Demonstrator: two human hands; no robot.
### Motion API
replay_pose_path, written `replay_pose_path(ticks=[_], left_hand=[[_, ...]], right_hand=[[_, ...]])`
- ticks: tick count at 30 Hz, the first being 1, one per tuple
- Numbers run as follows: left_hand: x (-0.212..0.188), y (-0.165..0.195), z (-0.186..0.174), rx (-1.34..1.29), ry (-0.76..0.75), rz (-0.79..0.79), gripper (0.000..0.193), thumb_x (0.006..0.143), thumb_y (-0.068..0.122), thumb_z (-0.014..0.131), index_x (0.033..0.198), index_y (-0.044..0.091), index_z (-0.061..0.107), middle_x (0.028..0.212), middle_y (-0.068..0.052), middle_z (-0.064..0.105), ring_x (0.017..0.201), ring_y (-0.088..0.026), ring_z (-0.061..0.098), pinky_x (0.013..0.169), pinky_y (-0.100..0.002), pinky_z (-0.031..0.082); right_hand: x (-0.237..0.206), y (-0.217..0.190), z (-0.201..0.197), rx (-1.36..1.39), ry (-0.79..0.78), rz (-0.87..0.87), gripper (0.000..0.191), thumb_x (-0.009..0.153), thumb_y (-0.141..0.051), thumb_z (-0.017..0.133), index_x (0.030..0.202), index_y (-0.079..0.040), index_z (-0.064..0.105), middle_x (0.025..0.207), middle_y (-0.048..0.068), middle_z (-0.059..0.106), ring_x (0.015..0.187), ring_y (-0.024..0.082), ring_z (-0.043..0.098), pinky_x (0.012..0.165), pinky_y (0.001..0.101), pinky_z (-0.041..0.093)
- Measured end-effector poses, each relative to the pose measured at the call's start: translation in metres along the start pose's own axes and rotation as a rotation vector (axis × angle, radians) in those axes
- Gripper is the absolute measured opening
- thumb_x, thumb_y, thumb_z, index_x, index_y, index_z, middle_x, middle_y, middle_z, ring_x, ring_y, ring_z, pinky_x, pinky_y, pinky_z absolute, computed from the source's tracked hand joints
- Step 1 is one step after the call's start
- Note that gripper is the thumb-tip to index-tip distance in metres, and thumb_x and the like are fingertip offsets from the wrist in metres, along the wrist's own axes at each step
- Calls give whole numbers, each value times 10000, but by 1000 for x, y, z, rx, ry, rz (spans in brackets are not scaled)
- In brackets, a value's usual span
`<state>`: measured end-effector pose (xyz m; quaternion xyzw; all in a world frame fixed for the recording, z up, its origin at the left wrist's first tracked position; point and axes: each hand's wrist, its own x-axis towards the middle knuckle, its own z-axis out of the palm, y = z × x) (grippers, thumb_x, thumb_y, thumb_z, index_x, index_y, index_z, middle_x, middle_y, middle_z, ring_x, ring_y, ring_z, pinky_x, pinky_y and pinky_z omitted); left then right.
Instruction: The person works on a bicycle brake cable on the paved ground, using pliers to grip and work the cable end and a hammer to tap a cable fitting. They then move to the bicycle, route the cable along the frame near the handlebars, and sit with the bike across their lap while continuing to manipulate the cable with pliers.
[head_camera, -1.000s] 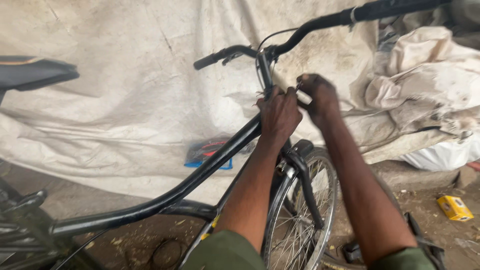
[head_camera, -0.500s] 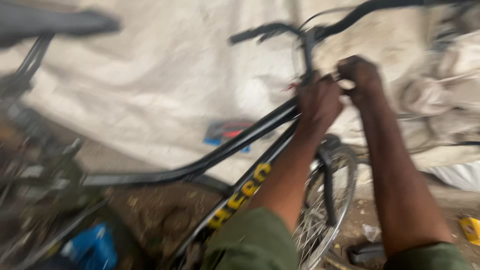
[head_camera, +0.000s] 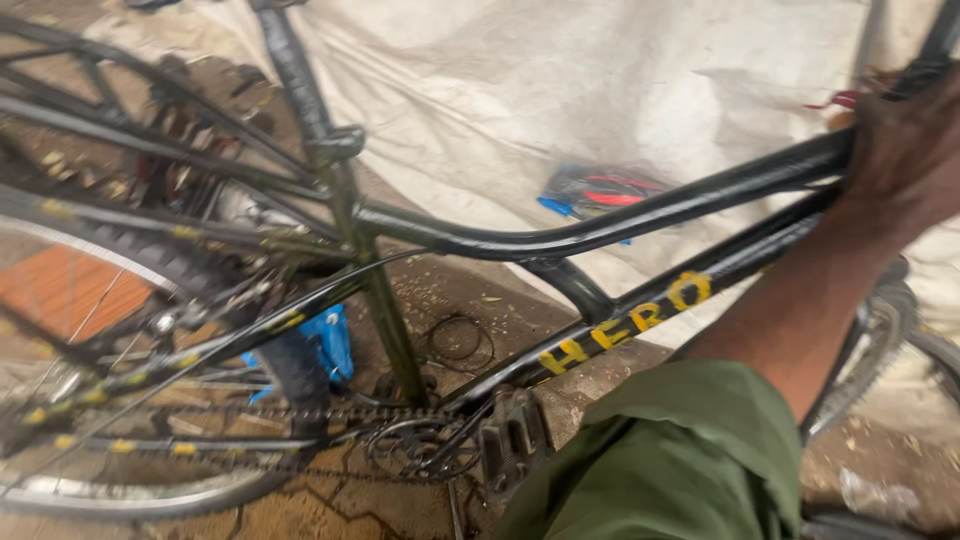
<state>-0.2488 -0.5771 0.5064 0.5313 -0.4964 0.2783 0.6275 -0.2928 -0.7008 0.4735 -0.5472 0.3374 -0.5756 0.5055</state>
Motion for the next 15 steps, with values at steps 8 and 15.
replay_pose_path(ticks=[8, 15], left_hand=[[23, 15, -22, -10, -235, 29, 309, 781, 148, 650, 1071, 67, 717, 607, -45, 699, 1043, -213, 688, 687, -584, 462], [25, 22, -31, -81, -394, 1, 166, 839, 110, 677, 999, 69, 657, 697, -44, 719, 1059, -197, 665, 794, -577, 457]], right_hand=[[3, -139, -77, -234, -13, 147, 185, 929, -32, 588, 1040, -168, 648, 973, -15, 648, 851, 140, 611, 962, 599, 529], [-25, -146, -47, -273, 29, 103, 38, 992, -109, 672, 1005, -136, 650, 856, 13, 530, 740, 139, 501, 853, 586, 553]])
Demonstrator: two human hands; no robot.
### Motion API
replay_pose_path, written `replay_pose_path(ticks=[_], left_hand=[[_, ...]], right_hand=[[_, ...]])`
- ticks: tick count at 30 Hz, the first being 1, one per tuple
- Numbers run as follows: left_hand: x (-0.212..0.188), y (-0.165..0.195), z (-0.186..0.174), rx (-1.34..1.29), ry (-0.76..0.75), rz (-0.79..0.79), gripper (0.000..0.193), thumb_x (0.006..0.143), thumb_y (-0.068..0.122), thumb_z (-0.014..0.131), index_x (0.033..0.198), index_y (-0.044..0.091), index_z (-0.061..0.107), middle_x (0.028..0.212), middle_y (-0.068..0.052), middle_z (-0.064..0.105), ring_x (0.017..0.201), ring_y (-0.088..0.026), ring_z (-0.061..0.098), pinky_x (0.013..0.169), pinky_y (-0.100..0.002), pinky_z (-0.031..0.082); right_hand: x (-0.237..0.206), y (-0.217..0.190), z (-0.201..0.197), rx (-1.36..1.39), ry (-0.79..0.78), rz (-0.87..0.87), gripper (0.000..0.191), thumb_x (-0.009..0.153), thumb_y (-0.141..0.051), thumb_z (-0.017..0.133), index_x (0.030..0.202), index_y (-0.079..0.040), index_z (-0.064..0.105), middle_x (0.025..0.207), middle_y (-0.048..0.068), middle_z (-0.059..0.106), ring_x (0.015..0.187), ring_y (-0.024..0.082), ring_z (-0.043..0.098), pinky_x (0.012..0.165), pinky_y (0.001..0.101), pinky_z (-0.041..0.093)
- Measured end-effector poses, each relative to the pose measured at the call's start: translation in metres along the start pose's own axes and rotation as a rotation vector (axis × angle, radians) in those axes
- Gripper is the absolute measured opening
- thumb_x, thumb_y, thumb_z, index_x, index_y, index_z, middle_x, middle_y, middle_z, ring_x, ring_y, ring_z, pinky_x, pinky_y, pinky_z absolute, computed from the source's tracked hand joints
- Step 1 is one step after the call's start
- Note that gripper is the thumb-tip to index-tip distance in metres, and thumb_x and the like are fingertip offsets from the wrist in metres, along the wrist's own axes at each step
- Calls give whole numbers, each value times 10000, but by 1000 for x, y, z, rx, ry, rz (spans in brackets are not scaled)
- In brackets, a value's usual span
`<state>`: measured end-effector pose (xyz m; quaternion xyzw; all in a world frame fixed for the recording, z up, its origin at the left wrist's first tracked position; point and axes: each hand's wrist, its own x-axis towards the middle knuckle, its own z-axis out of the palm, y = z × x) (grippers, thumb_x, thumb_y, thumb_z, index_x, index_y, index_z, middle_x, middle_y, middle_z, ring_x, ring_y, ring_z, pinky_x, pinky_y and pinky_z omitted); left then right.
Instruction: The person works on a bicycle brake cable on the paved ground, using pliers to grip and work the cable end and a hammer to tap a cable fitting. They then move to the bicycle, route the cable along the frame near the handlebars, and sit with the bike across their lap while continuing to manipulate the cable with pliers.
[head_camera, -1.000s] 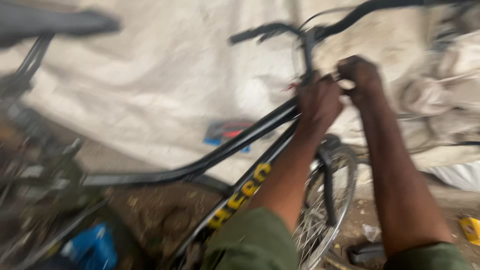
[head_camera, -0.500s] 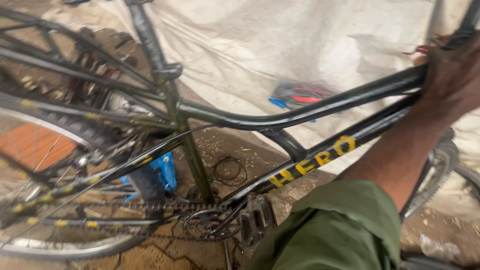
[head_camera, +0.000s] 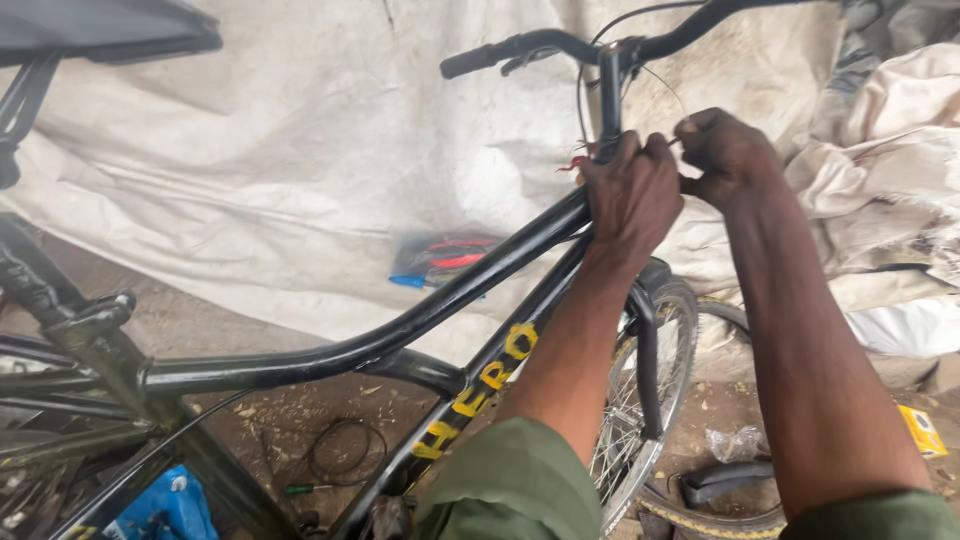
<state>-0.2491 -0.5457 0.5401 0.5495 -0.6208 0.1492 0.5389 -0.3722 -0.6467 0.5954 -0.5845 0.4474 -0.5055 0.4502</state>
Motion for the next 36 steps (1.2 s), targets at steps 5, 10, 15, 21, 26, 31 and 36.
replay_pose_path(ticks=[5, 10, 15, 21, 26, 31, 36], left_hand=[[3, -6, 10, 2, -10, 28, 346, 798, 103, 692, 1126, 33, 608, 728, -58, 741, 1104, -203, 665, 813, -619, 463], [-2, -19, 6, -203, -71, 100, 436, 801, 0, 657, 1216, 44, 528, 1035, -115, 734, 1065, -271, 691, 827, -636, 478], [-11, -30, 0, -164, -120, 95, 509, 797, 0, 649, 1276, 35, 480, 1111, -165, 667, 1022, -364, 691, 824, -594, 522], [-11, -35, 0, -203, -89, 116, 373, 873, 32, 639, 1219, 46, 500, 1100, -163, 676, 961, -347, 712, 819, -598, 512], [-5, -28, -3, -97, -144, 120, 451, 816, 6, 650, 1239, 37, 495, 1101, -173, 674, 1021, -361, 693, 803, -556, 535], [-1, -6, -7, -36, -220, 90, 510, 852, 27, 637, 1343, 46, 496, 999, -119, 717, 1119, -304, 648, 819, -603, 490], [45, 2, -3, 192, 334, 561, 294, 875, 128, 601, 1154, 104, 690, 1214, -108, 731, 1174, -282, 609, 1056, -590, 357]], right_hand=[[-41, -3, 24, -879, -152, -962, 226, 804, -17, 669, 1024, -66, 691, 1023, 102, 574, 935, 221, 603, 747, 402, 579], [-42, 24, 32, 230, 151, -197, 79, 973, -113, 609, 1030, -82, 653, 831, 47, 638, 730, 166, 619, 601, 329, 536], [-19, 0, 13, 90, 10, -533, 230, 1019, -188, 582, 1169, -36, 666, 860, 59, 643, 666, 183, 624, 565, 325, 538], [-6, -41, -15, -143, -96, -481, 266, 1108, -248, 622, 1256, -29, 654, 947, 51, 698, 674, 100, 615, 602, 264, 545], [-41, 14, -2, -249, 116, -501, 269, 1075, -163, 555, 1269, -43, 699, 802, 27, 670, 527, 85, 416, 458, 256, 317], [-73, 21, -2, -407, 121, -494, 293, 1049, -91, 522, 1276, -46, 702, 779, 35, 681, 582, 89, 514, 529, 265, 439], [-70, 9, -14, -497, 78, -514, 328, 1016, -57, 536, 1316, -44, 669, 838, 64, 735, 585, 99, 547, 543, 271, 474]])
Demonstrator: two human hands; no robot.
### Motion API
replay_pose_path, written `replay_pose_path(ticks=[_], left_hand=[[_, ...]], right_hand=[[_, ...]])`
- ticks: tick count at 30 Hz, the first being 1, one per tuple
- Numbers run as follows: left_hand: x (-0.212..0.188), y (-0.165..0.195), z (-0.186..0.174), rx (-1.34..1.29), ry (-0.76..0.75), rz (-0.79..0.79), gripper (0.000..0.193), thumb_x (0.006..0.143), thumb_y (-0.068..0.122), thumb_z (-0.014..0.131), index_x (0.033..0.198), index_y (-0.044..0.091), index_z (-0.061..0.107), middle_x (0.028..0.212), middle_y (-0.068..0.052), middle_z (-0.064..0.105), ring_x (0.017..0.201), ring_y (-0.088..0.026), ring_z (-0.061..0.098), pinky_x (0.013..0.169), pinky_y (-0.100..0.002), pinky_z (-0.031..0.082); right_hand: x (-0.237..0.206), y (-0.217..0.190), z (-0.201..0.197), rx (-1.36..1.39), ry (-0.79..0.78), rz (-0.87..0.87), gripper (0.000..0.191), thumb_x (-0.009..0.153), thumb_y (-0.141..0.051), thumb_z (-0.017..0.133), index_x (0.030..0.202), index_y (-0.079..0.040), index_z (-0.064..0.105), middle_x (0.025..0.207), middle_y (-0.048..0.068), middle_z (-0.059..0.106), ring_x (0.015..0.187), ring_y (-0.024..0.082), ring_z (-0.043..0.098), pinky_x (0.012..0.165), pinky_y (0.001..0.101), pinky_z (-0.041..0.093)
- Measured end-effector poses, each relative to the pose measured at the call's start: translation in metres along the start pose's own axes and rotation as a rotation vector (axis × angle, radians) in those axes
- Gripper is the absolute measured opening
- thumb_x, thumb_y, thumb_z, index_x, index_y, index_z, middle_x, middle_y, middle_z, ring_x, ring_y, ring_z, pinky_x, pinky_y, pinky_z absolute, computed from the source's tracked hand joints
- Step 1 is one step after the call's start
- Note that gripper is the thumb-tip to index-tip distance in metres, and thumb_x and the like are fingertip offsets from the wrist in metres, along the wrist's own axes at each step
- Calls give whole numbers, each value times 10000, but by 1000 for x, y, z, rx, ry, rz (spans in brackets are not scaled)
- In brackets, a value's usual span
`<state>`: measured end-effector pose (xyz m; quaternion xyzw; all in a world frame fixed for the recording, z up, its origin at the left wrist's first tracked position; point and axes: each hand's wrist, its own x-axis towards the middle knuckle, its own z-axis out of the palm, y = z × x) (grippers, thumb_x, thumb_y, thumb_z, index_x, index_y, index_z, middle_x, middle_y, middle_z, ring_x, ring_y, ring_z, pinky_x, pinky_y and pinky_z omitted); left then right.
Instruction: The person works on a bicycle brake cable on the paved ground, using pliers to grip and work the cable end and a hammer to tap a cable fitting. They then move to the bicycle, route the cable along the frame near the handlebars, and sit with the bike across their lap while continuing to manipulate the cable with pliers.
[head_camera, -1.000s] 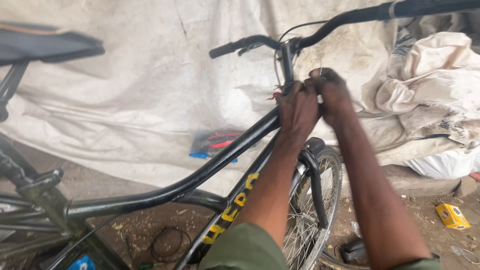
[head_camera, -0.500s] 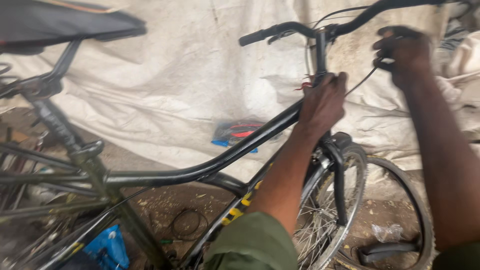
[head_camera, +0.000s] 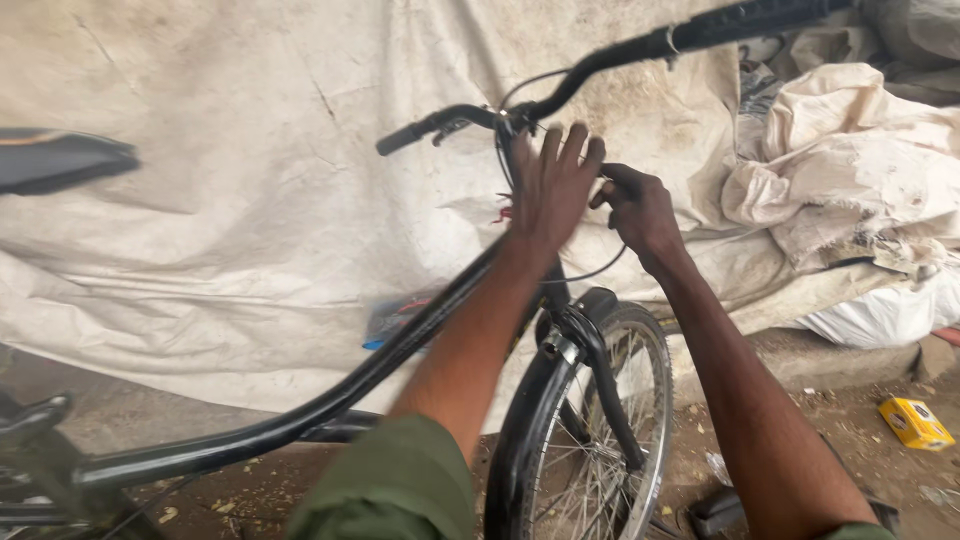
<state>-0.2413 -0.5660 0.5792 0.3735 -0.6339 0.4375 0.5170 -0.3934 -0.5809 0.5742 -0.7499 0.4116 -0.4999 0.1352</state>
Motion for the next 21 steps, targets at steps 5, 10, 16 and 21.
replay_pose_path(ticks=[5, 10, 16, 21], left_hand=[[17, -41, 36, 78, -555, 194, 240, 977, 149, 554, 878, 178, 771, 845, -90, 759, 982, -256, 680, 1067, -493, 351], [9, -49, 51, 84, -372, 258, 226, 941, 176, 563, 818, 187, 752, 718, -78, 735, 887, -238, 676, 965, -461, 387], [12, -57, 53, 18, -439, 276, 250, 932, 179, 565, 742, 174, 729, 710, -67, 718, 948, -222, 651, 888, -452, 417], [9, -61, 60, -22, -442, 257, 253, 933, 167, 565, 741, 151, 729, 725, -93, 710, 933, -229, 647, 848, -420, 460]], right_hand=[[0, 11, -5, 138, -24, 5, 261, 997, -93, 622, 1245, -28, 664, 908, 84, 775, 589, 94, 554, 522, 253, 458], [6, 4, -1, 131, 106, 68, 117, 956, -90, 717, 1004, 14, 739, 807, 95, 779, 579, 80, 610, 514, 252, 479], [12, -1, 9, 9, 155, -18, 82, 940, -75, 721, 981, -19, 765, 766, 64, 769, 542, 76, 583, 488, 245, 458], [20, 0, 16, -147, 126, -106, 78, 941, -40, 709, 977, -5, 770, 751, 68, 757, 584, 74, 621, 537, 268, 464]])
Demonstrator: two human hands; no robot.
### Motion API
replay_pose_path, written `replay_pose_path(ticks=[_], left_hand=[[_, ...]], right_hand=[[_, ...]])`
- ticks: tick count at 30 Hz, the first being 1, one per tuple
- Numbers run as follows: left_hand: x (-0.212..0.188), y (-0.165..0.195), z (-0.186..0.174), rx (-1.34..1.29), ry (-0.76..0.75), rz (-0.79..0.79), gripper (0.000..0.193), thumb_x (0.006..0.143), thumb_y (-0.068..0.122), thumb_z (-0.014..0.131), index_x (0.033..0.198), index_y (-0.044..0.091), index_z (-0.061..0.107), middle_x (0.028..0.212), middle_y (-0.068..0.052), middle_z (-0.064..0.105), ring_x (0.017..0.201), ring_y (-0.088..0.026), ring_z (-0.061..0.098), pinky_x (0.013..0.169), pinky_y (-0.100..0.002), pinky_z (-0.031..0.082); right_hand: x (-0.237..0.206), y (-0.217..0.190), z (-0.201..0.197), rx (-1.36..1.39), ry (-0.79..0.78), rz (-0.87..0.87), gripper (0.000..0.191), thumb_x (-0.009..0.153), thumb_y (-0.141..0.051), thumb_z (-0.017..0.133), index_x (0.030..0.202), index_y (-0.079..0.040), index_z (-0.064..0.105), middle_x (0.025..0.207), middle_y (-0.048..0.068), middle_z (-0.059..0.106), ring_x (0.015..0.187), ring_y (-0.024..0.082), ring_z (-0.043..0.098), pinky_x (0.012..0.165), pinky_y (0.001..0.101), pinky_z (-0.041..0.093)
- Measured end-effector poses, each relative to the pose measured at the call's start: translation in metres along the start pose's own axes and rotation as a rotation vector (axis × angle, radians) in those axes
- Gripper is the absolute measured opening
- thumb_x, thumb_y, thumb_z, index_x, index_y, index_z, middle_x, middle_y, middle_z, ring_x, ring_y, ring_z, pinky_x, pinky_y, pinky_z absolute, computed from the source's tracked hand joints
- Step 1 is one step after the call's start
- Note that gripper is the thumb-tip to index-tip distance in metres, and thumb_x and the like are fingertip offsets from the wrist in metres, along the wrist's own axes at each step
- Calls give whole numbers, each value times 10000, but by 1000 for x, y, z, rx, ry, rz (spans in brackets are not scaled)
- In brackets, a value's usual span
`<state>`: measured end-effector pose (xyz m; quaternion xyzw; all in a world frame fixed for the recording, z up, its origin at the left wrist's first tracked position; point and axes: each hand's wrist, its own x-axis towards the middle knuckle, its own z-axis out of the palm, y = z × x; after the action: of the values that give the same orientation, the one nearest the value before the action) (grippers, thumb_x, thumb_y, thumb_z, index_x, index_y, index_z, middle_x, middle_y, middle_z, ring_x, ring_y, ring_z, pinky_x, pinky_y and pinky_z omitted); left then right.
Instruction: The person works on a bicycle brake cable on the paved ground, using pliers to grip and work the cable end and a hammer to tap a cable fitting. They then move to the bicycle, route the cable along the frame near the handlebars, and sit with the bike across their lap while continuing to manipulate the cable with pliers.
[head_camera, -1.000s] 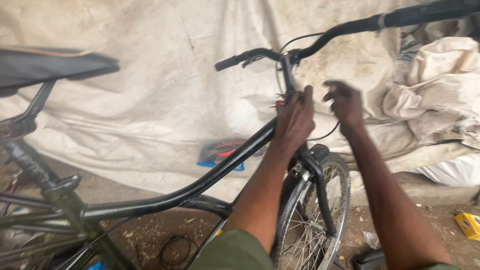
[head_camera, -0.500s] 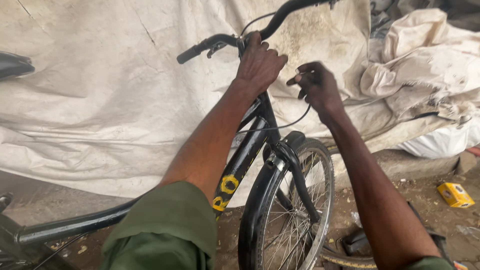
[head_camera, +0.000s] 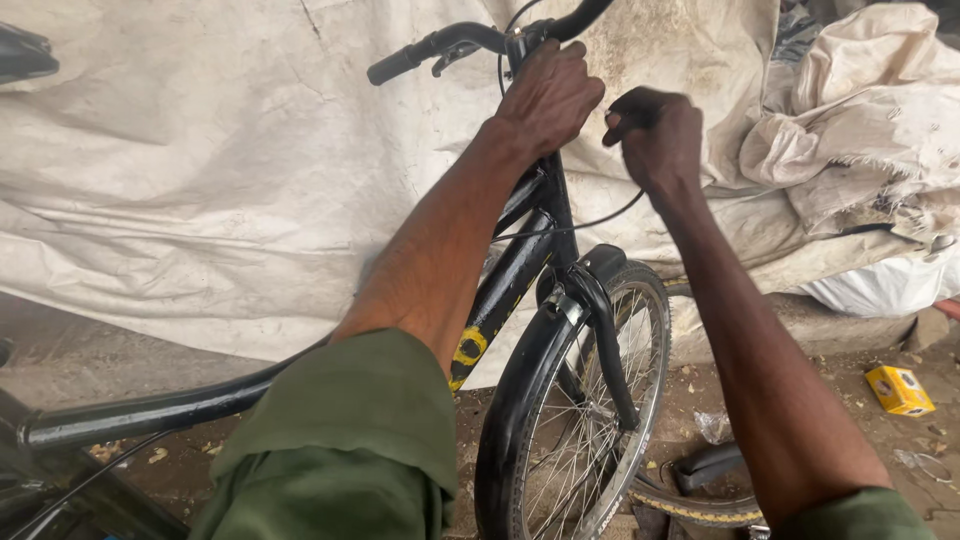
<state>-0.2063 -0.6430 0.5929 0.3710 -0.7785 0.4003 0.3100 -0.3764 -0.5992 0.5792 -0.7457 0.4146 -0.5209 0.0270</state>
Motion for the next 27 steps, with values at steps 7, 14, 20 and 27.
replay_pose_path(ticks=[7, 14, 20, 27], left_hand=[[-1, -2, -1, -48, 55, 29, 232, 890, 143, 585, 723, 140, 747, 736, -85, 715, 921, -235, 658, 839, -404, 481], [0, 2, -11, -46, 0, -23, 248, 914, 135, 577, 755, 134, 768, 747, -91, 726, 901, -227, 670, 834, -407, 487], [-2, 10, -30, 18, -33, -55, 229, 927, 145, 592, 785, 132, 771, 753, -107, 726, 880, -234, 675, 845, -407, 525], [-9, 34, -26, -28, -56, -163, 415, 800, 146, 657, 1213, 118, 636, 1249, -154, 636, 1237, -379, 589, 897, -456, 570]], right_hand=[[5, -6, 2, 145, -18, 54, 99, 968, -23, 652, 964, -5, 749, 756, 44, 746, 680, 76, 661, 625, 258, 480], [6, -16, 4, 65, -18, 93, 98, 975, -41, 664, 982, -16, 758, 769, 70, 751, 646, 91, 610, 590, 288, 455], [7, -4, 9, 89, -3, 86, 112, 967, -62, 664, 999, -6, 756, 811, 83, 763, 712, 126, 686, 650, 306, 518], [-71, -11, 33, -407, 271, -195, 616, 990, -172, 805, 1447, 26, 443, 1435, 320, 485, 1301, 486, 428, 1021, 560, 351]])
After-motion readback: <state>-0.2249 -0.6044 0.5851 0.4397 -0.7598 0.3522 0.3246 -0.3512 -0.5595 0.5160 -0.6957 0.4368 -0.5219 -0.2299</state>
